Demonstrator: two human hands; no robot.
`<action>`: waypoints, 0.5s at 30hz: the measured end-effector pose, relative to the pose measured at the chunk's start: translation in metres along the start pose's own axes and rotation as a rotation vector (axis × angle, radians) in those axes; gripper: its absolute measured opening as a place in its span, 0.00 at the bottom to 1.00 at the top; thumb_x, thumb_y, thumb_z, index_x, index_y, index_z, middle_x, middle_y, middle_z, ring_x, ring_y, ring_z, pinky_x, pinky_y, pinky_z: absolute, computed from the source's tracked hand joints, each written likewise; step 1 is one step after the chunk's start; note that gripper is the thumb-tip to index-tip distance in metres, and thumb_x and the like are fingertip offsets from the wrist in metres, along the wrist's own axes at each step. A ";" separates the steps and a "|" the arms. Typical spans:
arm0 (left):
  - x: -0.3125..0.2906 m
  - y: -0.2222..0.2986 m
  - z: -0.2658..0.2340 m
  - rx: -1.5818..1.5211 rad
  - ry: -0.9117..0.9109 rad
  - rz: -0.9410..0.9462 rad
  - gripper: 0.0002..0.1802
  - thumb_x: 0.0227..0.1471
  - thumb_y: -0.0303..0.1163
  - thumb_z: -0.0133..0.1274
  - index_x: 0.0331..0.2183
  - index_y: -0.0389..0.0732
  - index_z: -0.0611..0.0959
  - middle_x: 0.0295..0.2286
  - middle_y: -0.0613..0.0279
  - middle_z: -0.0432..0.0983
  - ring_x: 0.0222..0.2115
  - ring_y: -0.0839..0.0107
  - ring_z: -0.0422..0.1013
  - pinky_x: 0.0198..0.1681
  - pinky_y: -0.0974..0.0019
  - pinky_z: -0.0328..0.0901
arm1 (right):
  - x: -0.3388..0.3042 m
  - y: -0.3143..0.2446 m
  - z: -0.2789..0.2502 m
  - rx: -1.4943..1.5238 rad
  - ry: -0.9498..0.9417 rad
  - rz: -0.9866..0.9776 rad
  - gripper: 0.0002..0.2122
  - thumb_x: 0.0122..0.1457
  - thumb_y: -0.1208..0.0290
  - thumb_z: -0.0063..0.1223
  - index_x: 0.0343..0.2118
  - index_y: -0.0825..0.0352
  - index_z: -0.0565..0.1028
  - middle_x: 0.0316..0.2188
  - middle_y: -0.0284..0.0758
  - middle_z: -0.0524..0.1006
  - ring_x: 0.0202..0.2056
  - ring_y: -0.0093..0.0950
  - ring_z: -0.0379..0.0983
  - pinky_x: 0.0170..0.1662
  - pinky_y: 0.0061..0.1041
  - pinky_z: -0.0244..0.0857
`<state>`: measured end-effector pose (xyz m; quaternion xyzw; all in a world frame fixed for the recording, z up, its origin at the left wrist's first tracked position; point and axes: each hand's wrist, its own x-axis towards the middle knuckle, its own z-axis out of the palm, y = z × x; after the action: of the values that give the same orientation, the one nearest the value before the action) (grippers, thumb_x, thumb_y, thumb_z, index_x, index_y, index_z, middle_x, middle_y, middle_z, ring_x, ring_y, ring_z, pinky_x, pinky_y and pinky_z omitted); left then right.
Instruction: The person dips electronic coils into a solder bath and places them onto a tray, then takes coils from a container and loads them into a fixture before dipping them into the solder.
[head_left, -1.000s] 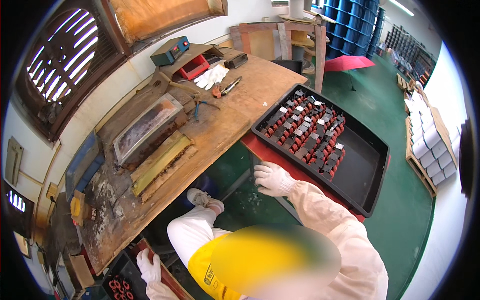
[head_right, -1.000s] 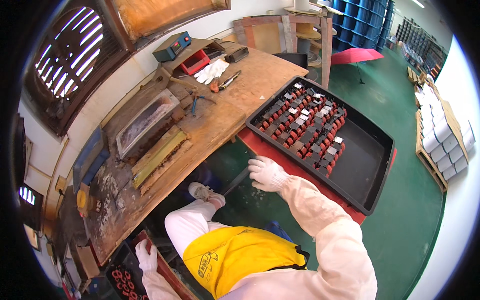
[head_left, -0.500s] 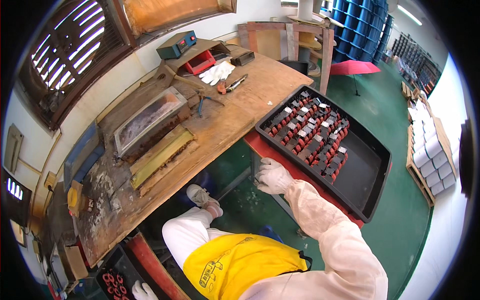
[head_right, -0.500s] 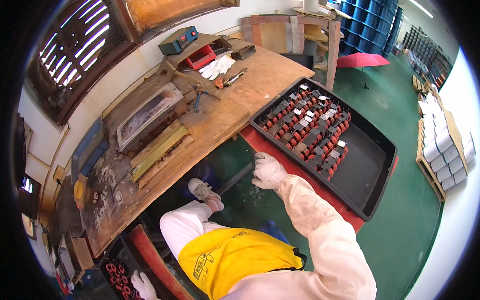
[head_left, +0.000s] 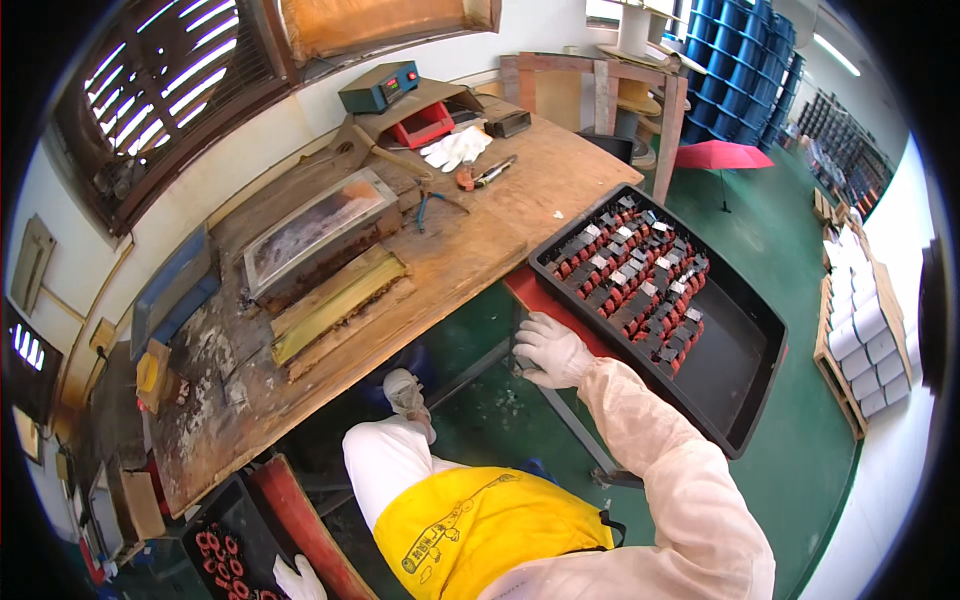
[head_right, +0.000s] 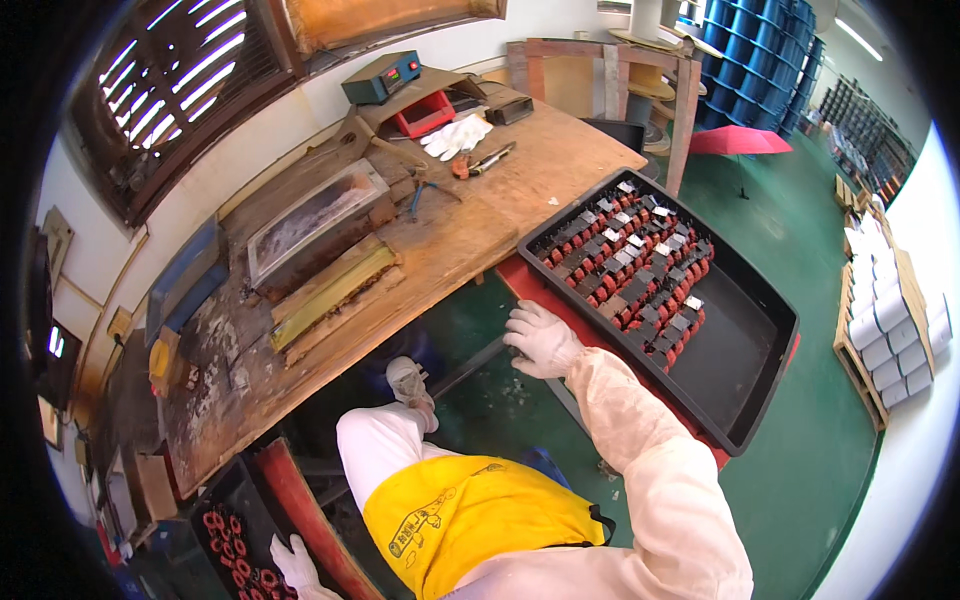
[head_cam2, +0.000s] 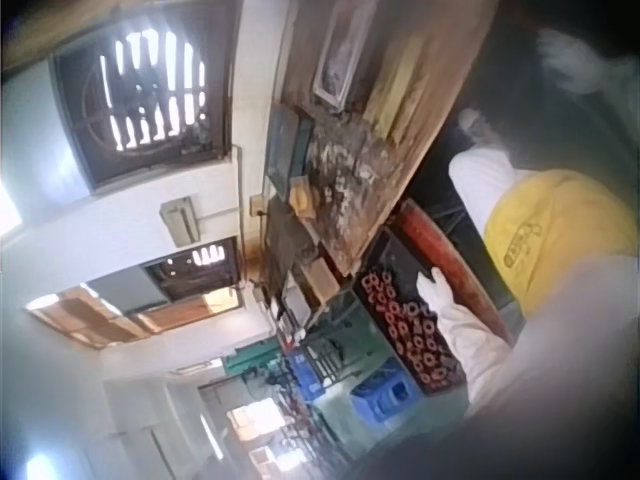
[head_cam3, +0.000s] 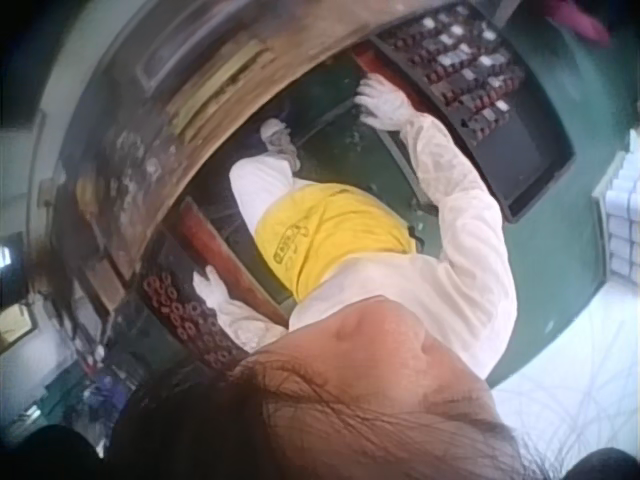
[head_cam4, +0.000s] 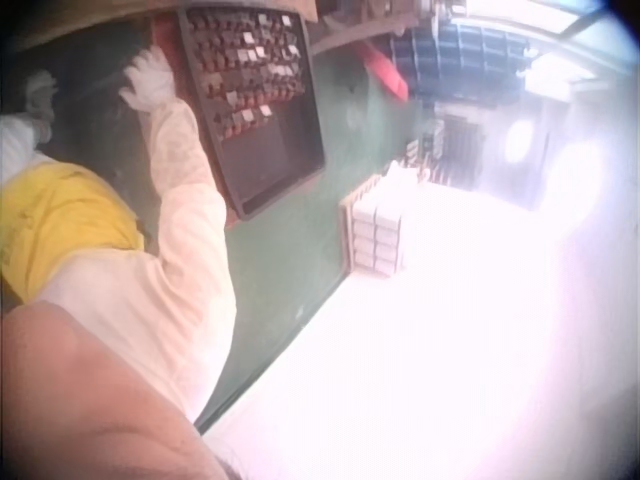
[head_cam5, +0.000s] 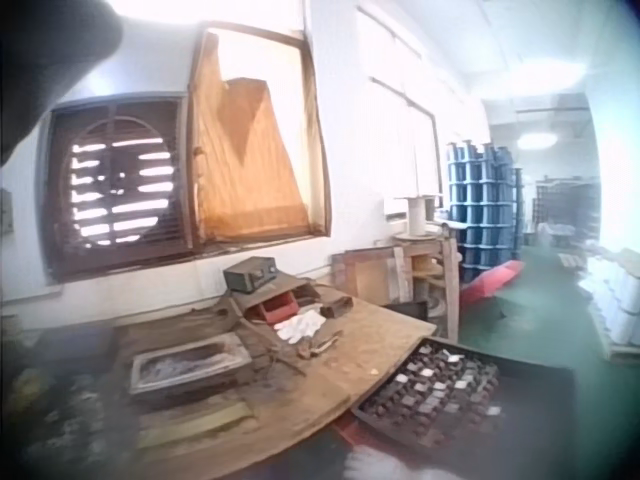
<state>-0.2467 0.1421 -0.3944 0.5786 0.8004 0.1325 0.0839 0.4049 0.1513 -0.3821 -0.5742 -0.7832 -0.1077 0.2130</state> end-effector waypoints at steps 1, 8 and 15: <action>0.001 0.006 0.000 0.000 -0.010 0.007 0.33 0.58 0.41 0.51 0.57 0.28 0.67 0.54 0.40 0.66 0.56 0.46 0.62 0.61 0.53 0.56 | 0.000 0.008 0.002 -0.014 0.007 -0.011 0.17 0.39 0.61 0.64 0.33 0.63 0.78 0.37 0.35 0.76 0.49 0.36 0.69 0.64 0.42 0.57; -0.008 0.001 -0.007 -0.180 0.041 -0.021 0.25 0.55 0.33 0.54 0.54 0.34 0.74 0.53 0.45 0.68 0.54 0.51 0.64 0.60 0.57 0.57 | 0.035 0.025 0.030 0.032 0.023 0.096 0.12 0.46 0.60 0.59 0.22 0.64 0.80 0.32 0.38 0.78 0.47 0.38 0.72 0.58 0.34 0.62; -0.024 0.029 -0.044 -0.711 0.110 -0.241 0.24 0.59 0.39 0.52 0.55 0.39 0.75 0.51 0.51 0.73 0.54 0.61 0.67 0.60 0.62 0.58 | 0.031 0.025 0.038 0.080 -0.040 0.170 0.08 0.47 0.67 0.59 0.22 0.67 0.78 0.32 0.43 0.77 0.49 0.46 0.69 0.60 0.41 0.60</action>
<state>-0.2254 0.1231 -0.3440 0.4070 0.7702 0.4220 0.2512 0.4130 0.2017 -0.4030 -0.6316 -0.7394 -0.0465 0.2285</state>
